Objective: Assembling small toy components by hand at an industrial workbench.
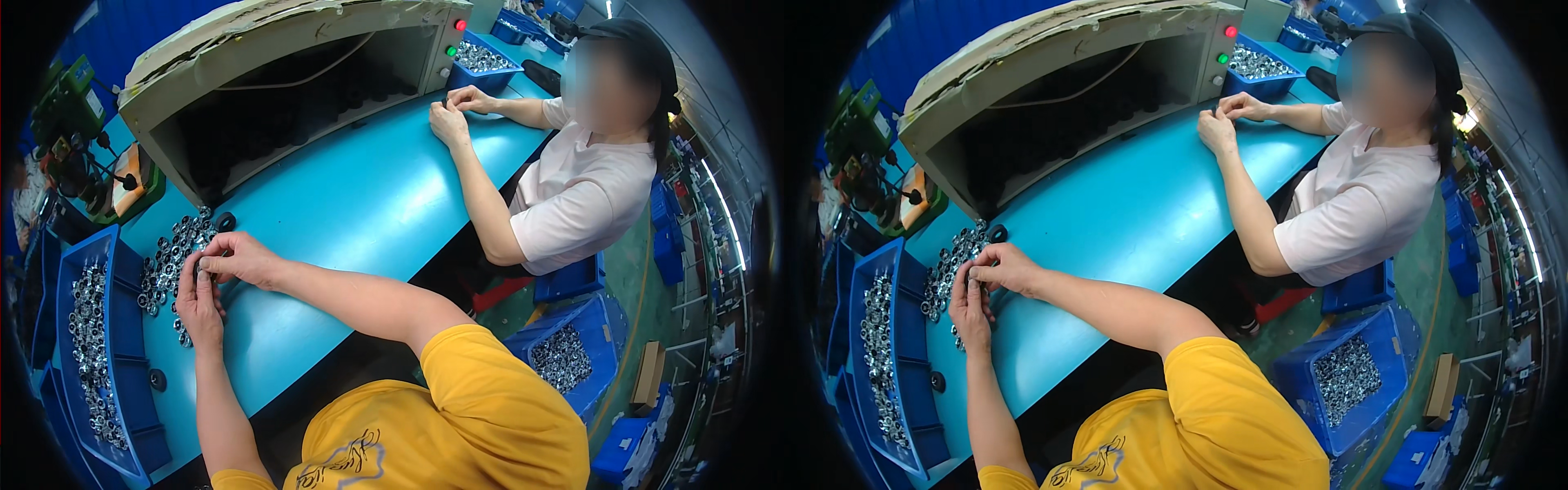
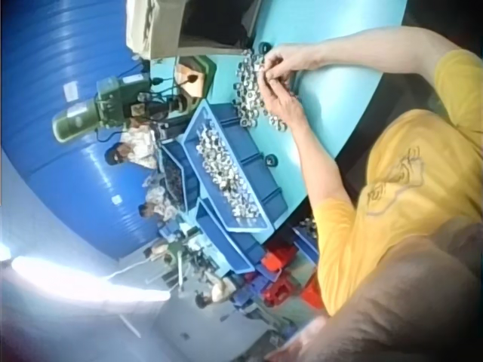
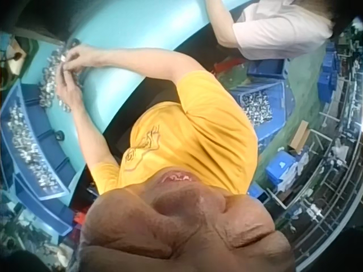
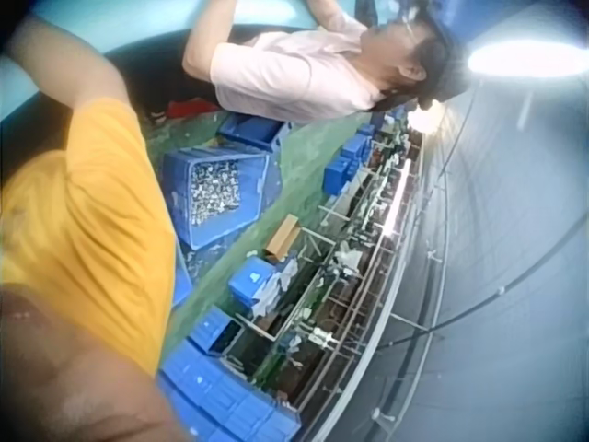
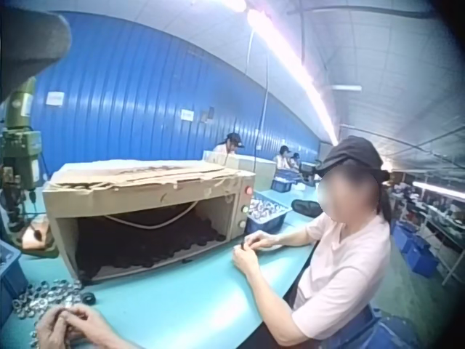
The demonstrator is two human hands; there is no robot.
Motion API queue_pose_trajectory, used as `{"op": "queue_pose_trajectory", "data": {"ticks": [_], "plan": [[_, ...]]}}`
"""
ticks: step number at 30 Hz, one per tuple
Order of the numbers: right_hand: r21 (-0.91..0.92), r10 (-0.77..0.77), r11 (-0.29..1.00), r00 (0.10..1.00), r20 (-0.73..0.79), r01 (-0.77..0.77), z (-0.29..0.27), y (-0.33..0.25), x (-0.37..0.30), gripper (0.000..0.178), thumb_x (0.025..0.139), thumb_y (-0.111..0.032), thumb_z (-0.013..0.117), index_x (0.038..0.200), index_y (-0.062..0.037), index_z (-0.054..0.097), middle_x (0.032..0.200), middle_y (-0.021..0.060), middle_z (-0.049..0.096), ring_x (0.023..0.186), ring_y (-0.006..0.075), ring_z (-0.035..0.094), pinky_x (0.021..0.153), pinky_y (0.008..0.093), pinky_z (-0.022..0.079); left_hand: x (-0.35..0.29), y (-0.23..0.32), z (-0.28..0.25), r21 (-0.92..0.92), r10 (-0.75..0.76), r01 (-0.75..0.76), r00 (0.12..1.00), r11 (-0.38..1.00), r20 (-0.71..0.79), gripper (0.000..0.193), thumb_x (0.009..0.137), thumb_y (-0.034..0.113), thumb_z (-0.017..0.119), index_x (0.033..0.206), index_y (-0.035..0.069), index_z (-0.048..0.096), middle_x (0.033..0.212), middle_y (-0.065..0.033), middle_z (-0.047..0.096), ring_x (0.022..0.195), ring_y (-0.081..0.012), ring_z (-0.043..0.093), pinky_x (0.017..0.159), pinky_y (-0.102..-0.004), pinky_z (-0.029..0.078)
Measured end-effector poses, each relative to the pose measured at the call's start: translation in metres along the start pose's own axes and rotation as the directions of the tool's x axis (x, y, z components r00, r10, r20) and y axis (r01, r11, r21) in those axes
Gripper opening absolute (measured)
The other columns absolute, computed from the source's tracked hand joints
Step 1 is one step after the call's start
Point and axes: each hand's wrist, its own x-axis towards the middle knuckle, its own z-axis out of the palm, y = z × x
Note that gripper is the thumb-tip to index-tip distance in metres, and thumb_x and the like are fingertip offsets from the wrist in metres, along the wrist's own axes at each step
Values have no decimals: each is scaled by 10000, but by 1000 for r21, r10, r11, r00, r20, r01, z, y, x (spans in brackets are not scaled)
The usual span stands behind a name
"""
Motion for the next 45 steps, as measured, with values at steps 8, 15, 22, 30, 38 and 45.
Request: {"op": "queue_pose_trajectory", "data": {"ticks": [8,15,22,30,38,45], "plan": [[-105,-14,994,999,-49,9,0,14,3,217,894,-191,756,992,-24,657,914,57,684,811,127,657,661,269,566,10,-25,-3,-10,118,-118,993,993,19,285,1033,171,561,1289,70,633,884,9,638,661,-22,471,571,-191,400],[47,54,997,998,30,-55,-6,10,6,215,947,-233,704,962,-22,661,910,46,666,791,125,647,641,274,563,1,-5,1,37,-24,24,1000,999,-3,271,1044,283,550,1234,102,617,768,13,588,507,-24,423,394,-189,311],[-200,-18,980,1000,-8,16,0,14,2,234,949,-263,690,926,-30,690,857,31,669,759,109,625,612,276,547,5,-23,-2,58,153,-149,985,987,-75,195,1034,231,579,1125,85,671,839,36,619,613,-13,450,487,-197,347],[-168,-81,983,996,-20,77,-2,10,3,235,961,-249,675,907,-21,680,821,15,664,697,86,602,576,256,500,5,-17,-2,-68,68,-67,998,995,4,224,1035,221,573,1204,90,636,885,34,616,658,-8,466,525,-177,346],[-86,-27,996,1000,6,27,-6,3,5,241,914,-211,741,1013,-9,652,909,37,665,805,101,620,704,269,538,4,-12,8,-118,132,-119,986,986,103,503,964,6,620,1437,16,449,1260,-102,610,1069,-154,630,914,-280,529],[18,55,998,996,73,-57,-12,8,8,312,842,-134,797,1079,-4,640,947,40,654,852,121,627,717,271,544,2,-15,6,-56,131,-125,985,991,111,510,971,-2,601,1457,7,445,1254,-116,618,1071,-160,636,925,-288,535]]}}
